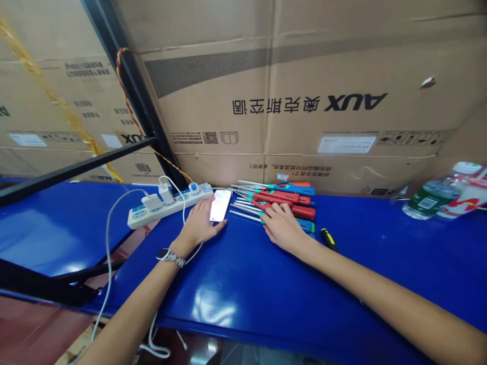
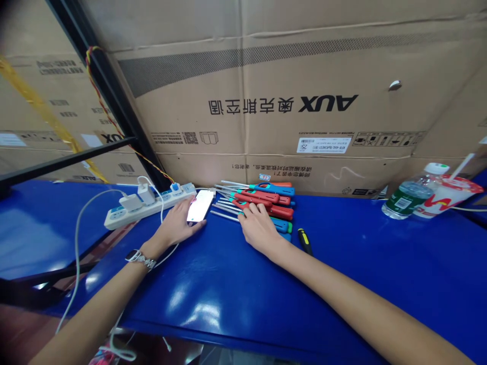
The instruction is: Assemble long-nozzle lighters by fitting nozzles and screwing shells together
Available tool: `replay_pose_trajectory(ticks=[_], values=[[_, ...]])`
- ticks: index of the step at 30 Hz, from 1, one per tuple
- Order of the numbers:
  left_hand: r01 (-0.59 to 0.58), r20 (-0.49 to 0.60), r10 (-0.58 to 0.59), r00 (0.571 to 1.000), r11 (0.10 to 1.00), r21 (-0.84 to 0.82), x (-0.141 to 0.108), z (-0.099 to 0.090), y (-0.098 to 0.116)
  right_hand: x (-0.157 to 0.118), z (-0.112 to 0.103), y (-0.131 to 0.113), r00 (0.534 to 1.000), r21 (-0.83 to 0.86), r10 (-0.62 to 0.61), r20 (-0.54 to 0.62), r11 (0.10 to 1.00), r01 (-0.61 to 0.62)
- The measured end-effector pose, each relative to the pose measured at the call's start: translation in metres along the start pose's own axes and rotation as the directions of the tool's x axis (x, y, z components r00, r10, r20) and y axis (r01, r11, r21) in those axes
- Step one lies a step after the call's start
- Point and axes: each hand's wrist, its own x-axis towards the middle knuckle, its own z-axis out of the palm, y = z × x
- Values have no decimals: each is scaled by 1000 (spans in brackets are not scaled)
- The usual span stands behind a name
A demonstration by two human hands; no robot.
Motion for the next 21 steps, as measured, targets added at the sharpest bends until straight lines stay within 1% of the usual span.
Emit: replay_pose_trajectory(ticks=[6,13,21], values=[[39,63,-42,997,999,38,9,-1,0,-3,-1,-3,999,57,40,-37,998,-37],[0,37,-2,999,999,47,8,-7,-2,-19,-11,2,997,101,51,-66,994,-45],[-15,29,15,999,1000,5,5,-9,-4,-30,-13,4,997,144,62,-44,988,-55]])
